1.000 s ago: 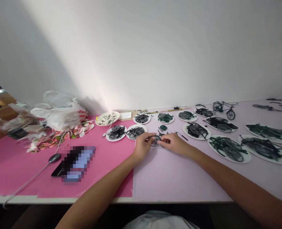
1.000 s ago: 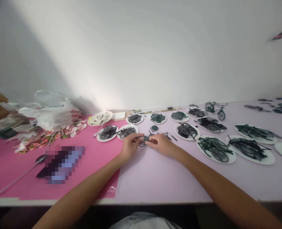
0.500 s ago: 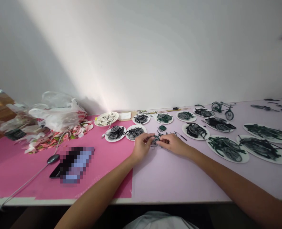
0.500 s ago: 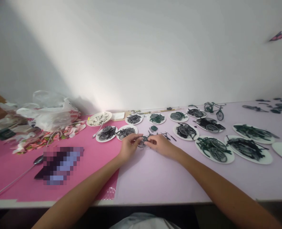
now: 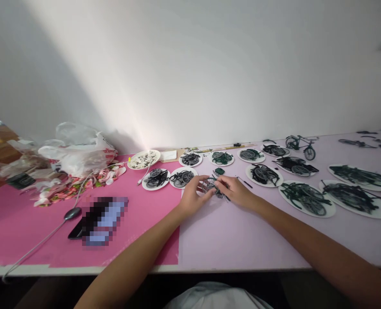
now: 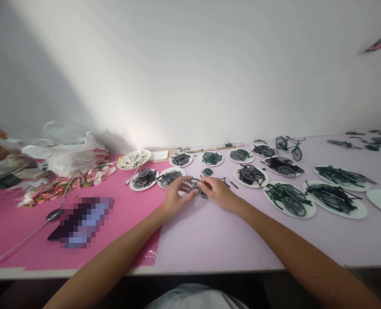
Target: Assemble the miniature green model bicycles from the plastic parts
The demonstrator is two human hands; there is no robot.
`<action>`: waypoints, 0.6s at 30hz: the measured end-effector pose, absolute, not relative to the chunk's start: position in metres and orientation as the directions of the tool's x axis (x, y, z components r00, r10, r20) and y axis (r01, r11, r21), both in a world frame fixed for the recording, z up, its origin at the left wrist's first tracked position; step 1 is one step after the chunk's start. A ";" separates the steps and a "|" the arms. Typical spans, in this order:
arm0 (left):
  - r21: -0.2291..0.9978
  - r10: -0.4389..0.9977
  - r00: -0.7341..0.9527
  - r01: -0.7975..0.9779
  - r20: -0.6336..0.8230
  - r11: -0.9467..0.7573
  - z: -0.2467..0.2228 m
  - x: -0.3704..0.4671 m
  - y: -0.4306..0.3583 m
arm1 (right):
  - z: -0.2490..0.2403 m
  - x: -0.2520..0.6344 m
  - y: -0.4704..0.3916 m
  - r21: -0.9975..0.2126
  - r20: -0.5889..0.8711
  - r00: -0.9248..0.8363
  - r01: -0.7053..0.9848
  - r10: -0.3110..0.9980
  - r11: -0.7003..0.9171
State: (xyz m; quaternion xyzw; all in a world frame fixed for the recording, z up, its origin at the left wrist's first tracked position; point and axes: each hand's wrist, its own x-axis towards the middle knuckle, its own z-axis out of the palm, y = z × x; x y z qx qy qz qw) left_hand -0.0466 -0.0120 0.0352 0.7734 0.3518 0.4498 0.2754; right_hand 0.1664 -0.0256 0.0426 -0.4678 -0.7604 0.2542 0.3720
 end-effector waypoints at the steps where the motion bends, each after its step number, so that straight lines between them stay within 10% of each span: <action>1: 0.714 0.765 0.380 0.299 0.519 -0.633 0.036 -0.048 -0.013 | 0.042 0.167 -0.025 -0.736 0.332 -0.288 0.517 0.898 0.438; 9: 0.448 0.600 0.557 0.399 0.574 -0.800 0.045 -0.058 -0.009 | 0.036 0.166 -0.024 -0.741 0.295 -0.331 0.513 0.896 0.434; 18: 0.433 0.642 0.515 0.475 0.569 -0.766 0.046 -0.059 -0.007 | 0.035 0.168 -0.023 -0.779 0.273 -0.357 0.464 0.894 0.423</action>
